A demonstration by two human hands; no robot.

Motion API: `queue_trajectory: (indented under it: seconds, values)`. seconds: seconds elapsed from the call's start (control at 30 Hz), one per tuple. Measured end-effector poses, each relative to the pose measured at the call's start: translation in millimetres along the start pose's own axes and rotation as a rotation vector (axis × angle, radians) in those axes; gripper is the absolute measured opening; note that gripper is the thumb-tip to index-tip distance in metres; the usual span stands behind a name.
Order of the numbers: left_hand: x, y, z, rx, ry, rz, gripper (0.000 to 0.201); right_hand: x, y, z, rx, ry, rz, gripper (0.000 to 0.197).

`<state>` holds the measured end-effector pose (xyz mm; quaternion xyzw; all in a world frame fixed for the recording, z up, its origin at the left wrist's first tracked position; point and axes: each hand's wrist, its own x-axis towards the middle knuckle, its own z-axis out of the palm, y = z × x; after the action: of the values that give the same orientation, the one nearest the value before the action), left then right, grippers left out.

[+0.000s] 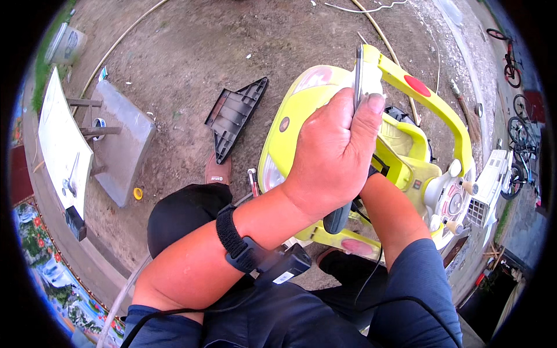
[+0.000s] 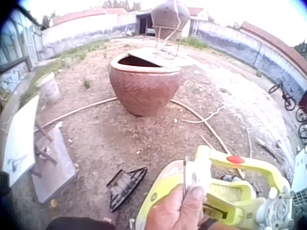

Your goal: The person unscrews a panel from a yellow toy car, removes the panel, and works on the internal components with a screwdriver.

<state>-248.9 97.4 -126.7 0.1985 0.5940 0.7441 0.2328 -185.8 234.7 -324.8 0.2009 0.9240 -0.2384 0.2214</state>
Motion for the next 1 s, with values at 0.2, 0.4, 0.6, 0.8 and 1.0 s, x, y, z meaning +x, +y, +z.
queue_trajectory:
  seconds: [0.2,0.4,0.6,0.8,1.0]
  values:
    - [0.6,-1.9,1.3,-0.033,0.006,-0.009,0.036,0.0,1.2,-3.5,-0.003,-0.004,0.000,0.032]
    - [-0.5,6.0,-0.3,0.001,0.017,-0.063,0.031,1.6,0.4,-2.7,0.006,-0.009,-0.006,0.032]
    - [-1.8,11.0,-0.1,0.008,0.019,-0.104,0.033,3.9,2.8,-4.2,0.008,-0.023,-0.014,0.033]
    - [-1.9,14.5,1.5,0.024,0.044,-0.142,0.035,4.2,18.3,-9.7,0.046,-0.055,-0.062,0.033]
    - [-0.4,16.5,2.8,0.000,0.079,-0.105,0.036,-42.5,8.6,-94.2,0.265,-0.333,-0.011,0.026]
